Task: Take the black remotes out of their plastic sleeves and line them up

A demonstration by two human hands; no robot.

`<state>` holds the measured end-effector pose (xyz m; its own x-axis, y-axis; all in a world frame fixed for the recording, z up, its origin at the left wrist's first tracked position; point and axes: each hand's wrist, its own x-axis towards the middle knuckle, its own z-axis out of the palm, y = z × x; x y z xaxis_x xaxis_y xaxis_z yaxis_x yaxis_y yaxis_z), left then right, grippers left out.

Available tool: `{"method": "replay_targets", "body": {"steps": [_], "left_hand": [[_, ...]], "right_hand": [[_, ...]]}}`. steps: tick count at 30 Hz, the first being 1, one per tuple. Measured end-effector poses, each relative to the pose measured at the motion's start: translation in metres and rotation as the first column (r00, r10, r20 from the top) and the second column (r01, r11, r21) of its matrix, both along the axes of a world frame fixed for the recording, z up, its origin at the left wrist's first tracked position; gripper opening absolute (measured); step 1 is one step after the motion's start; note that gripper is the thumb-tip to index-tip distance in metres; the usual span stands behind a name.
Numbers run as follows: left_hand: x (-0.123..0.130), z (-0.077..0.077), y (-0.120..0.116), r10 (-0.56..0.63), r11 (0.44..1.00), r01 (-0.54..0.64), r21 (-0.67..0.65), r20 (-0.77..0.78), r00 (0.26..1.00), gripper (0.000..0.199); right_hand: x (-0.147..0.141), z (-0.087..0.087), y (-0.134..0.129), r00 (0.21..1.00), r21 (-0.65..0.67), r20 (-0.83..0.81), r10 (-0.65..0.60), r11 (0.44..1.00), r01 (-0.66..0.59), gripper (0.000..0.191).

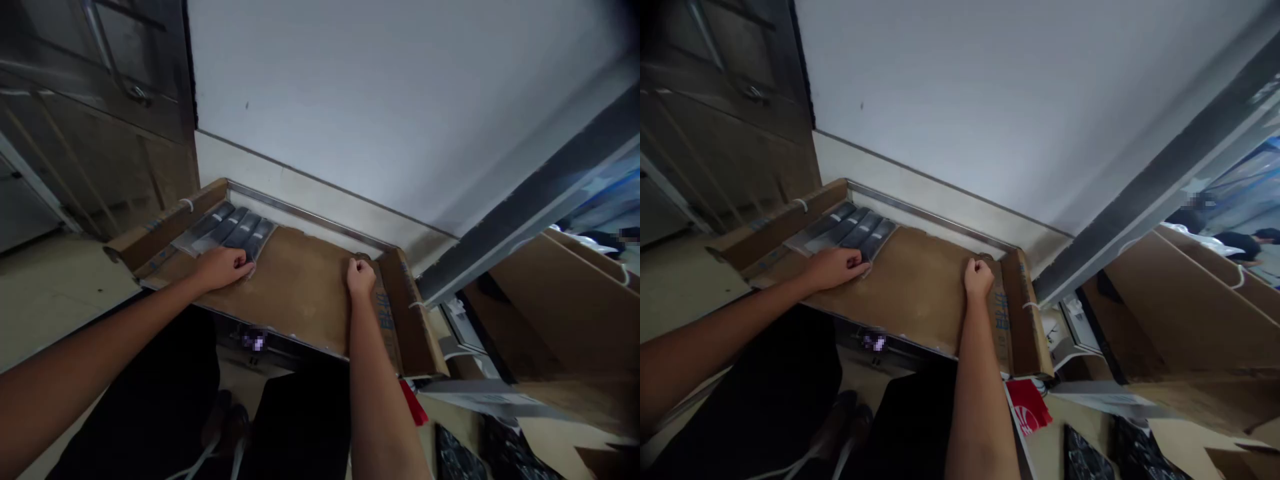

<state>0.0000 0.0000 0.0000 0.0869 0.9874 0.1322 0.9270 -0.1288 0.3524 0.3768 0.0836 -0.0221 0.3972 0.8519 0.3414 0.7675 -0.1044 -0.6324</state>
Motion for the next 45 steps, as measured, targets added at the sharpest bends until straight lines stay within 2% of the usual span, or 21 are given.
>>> {"method": "replay_targets", "body": {"steps": [24, 27, 30, 34, 36, 40, 43, 45], "left_hand": [[0.001, -0.001, -0.001, -0.002, 1.0, 0.001, 0.028, 0.022, 1.0, 0.04], [0.001, -0.003, -0.002, 0.035, 0.987, -0.04, 0.153, 0.037, 0.999, 0.032], [0.001, -0.007, -0.001, 0.041, 0.942, -0.042, 0.332, 0.009, 0.999, 0.033], [0.002, -0.009, 0.0, 0.027, 0.932, -0.016, 0.363, -0.026, 0.999, 0.035], [0.002, -0.008, -0.001, -0.017, 0.934, 0.02, 0.356, -0.011, 1.0, 0.032], [0.0, -0.005, -0.002, -0.188, 0.939, 0.173, 0.298, 0.021, 0.982, 0.029], [0.002, -0.004, -0.002, -0.212, 0.935, 0.198, 0.295, 0.016, 0.977, 0.031], [0.005, -0.004, -0.002, -0.224, 0.929, 0.219, 0.299, -0.018, 0.974, 0.032]], "right_hand": [[0.001, -0.002, 0.002, 1.0, 0.022, -0.019, 0.005, 1.0, -0.004, 0.033], [0.001, -0.002, 0.001, 1.0, 0.023, -0.019, 0.006, 1.0, -0.006, 0.034], [0.0, -0.001, 0.0, 1.0, 0.018, -0.02, 0.004, 1.0, -0.003, 0.035], [0.0, -0.001, 0.0, 1.0, 0.015, -0.001, 0.008, 1.0, -0.008, 0.035], [0.0, 0.0, 0.0, 1.0, 0.003, 0.012, 0.005, 1.0, -0.005, 0.034], [-0.005, 0.004, -0.005, 0.994, -0.05, 0.112, 0.01, 0.999, -0.005, 0.034], [-0.025, 0.008, -0.016, 0.954, -0.099, 0.29, 0.074, 0.994, -0.047, 0.038], [-0.047, 0.01, -0.024, 0.909, -0.112, 0.388, 0.153, 0.987, -0.118, 0.04]]}}
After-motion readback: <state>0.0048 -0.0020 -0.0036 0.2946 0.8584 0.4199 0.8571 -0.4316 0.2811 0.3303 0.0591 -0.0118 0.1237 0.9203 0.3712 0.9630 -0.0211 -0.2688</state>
